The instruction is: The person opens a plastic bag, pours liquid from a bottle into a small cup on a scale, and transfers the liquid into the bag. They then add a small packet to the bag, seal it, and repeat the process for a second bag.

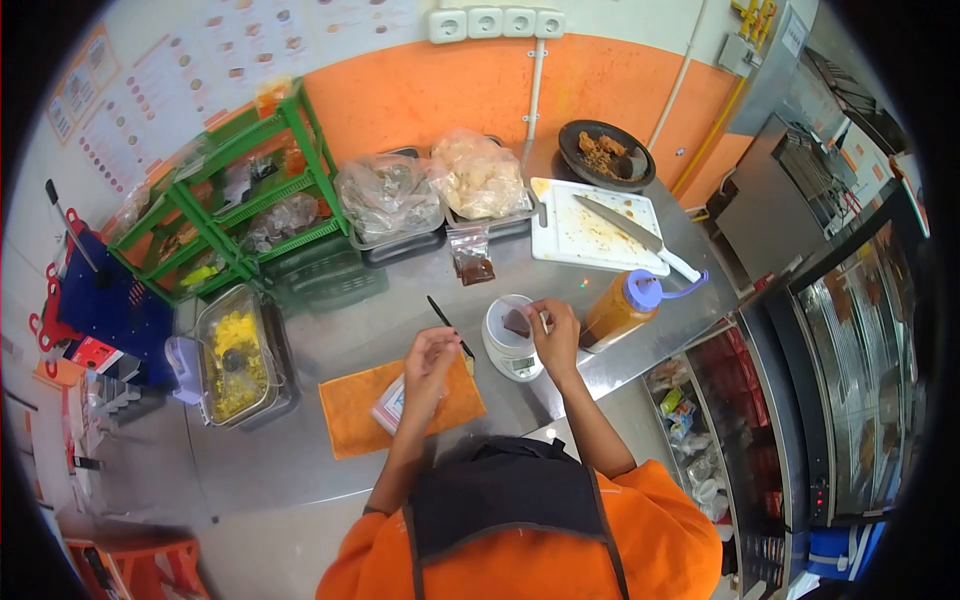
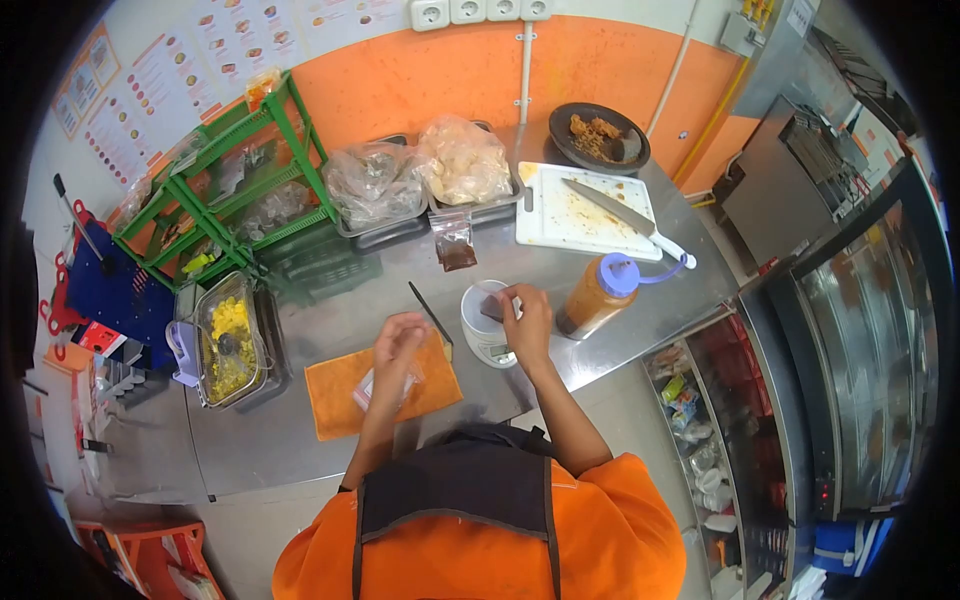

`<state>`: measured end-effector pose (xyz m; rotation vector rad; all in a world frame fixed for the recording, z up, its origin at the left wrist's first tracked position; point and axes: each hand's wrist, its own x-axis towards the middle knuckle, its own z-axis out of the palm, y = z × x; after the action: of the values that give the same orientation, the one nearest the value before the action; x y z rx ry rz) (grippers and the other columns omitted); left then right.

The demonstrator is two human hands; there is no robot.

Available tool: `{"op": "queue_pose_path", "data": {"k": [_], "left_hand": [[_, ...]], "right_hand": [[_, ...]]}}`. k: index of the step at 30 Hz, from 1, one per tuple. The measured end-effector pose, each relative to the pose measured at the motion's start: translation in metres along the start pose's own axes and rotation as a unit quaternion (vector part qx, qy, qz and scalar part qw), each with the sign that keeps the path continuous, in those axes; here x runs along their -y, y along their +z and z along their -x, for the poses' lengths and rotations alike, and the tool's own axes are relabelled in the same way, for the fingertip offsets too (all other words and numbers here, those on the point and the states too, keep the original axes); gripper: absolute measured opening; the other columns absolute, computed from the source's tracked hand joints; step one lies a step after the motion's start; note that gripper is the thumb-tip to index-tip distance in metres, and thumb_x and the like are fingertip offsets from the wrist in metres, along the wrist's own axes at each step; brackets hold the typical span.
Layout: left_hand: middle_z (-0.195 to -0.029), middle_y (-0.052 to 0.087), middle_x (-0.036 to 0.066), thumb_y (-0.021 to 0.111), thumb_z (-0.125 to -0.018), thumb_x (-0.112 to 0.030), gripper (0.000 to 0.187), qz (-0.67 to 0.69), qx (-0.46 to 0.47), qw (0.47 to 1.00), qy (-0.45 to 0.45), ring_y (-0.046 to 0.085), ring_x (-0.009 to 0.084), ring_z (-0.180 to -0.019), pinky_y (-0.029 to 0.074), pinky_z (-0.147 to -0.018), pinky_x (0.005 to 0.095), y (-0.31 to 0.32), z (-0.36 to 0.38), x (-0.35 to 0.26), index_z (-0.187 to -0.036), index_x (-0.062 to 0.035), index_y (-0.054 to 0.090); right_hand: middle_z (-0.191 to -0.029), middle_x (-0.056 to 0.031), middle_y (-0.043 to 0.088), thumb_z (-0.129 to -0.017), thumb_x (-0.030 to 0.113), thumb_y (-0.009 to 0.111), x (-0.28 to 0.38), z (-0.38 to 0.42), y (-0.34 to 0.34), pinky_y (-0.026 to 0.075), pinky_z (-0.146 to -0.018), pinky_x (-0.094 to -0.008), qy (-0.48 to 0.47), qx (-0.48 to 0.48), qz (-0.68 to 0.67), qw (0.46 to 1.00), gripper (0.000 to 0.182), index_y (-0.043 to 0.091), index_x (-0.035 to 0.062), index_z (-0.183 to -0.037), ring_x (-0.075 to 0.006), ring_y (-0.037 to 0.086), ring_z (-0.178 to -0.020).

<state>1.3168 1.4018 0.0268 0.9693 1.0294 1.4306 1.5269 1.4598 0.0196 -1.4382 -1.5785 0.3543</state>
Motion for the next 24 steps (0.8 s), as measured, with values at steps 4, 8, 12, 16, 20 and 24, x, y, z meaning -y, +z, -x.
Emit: {"op": "queue_pose_path", "data": {"k": [4, 8, 12, 16, 20, 24], "left_hand": [[-0.105, 0.063, 0.009, 0.061, -0.092, -0.009, 0.024, -0.126, 0.018, 0.987, 0.098, 0.059, 0.0132, -0.096, 0.047, -0.085, 0.0268, 0.03, -0.021, -0.004, -0.113, -0.0005, 0.056], [-0.099, 0.067, 0.008, 0.061, -0.093, -0.007, 0.016, -0.017, 0.072, 0.994, 0.085, 0.062, 0.0124, -0.094, 0.048, -0.083, 0.0251, 0.034, -0.023, -0.013, -0.106, 0.0018, 0.058], [-0.085, 0.067, 0.007, 0.061, -0.093, -0.01, 0.009, 0.023, 0.027, 0.996, 0.083, 0.063, 0.0105, -0.077, 0.051, -0.07, 0.0223, 0.038, -0.008, -0.018, -0.096, -0.001, 0.06], [-0.084, 0.067, 0.007, 0.061, -0.093, -0.009, 0.009, 0.073, 0.007, 0.992, 0.104, 0.063, 0.0089, -0.073, 0.052, -0.067, 0.0215, 0.036, 0.007, -0.03, -0.095, 0.0003, 0.06], [-0.089, 0.068, 0.006, 0.06, -0.094, -0.008, 0.011, 0.042, 0.012, 0.991, 0.127, 0.064, 0.0081, -0.078, 0.053, -0.074, 0.0225, 0.02, 0.022, -0.041, -0.099, 0.0012, 0.06], [-0.091, 0.067, 0.006, 0.061, -0.093, -0.007, 0.01, 0.044, -0.038, 0.987, 0.149, 0.064, 0.0095, -0.084, 0.053, -0.077, 0.0243, 0.005, 0.038, -0.039, -0.099, 0.0007, 0.059]], "right_hand": [[-0.08, -0.0098, 0.064, -0.082, 0.011, 0.07, 0.049, -0.004, -0.028, 0.043, -0.064, -0.0346, -0.143, 0.056, 0.014, 0.988, 0.008, 0.066, 0.0039, -0.082, -0.0233, 0.054, -0.07], [-0.077, -0.0103, 0.062, -0.083, 0.006, 0.067, 0.08, 0.0, -0.047, 0.042, -0.063, -0.0309, -0.139, 0.055, -0.098, 0.984, 0.006, 0.063, 0.0014, -0.083, -0.021, 0.053, -0.067], [-0.078, -0.0066, 0.059, -0.087, 0.002, 0.062, 0.077, 0.012, -0.044, 0.041, -0.063, -0.0252, -0.066, 0.043, -0.168, 0.983, 0.003, 0.06, 0.0002, -0.086, -0.0132, 0.052, -0.067], [-0.079, -0.001, 0.058, -0.09, 0.004, 0.062, 0.083, 0.02, -0.03, 0.04, -0.062, -0.0225, -0.014, 0.088, -0.343, 0.935, 0.006, 0.059, 0.0001, -0.087, -0.0074, 0.049, -0.071], [-0.078, -0.0009, 0.056, -0.09, 0.004, 0.061, 0.095, 0.019, -0.027, 0.038, -0.064, -0.0205, -0.024, 0.147, -0.334, 0.931, 0.008, 0.058, -0.0006, -0.085, -0.0061, 0.047, -0.072], [-0.08, -0.0024, 0.055, -0.09, 0.004, 0.061, 0.108, 0.024, -0.011, 0.038, -0.066, -0.0208, -0.039, 0.172, -0.364, 0.915, 0.009, 0.056, -0.0004, -0.084, -0.0073, 0.048, -0.074]]}}
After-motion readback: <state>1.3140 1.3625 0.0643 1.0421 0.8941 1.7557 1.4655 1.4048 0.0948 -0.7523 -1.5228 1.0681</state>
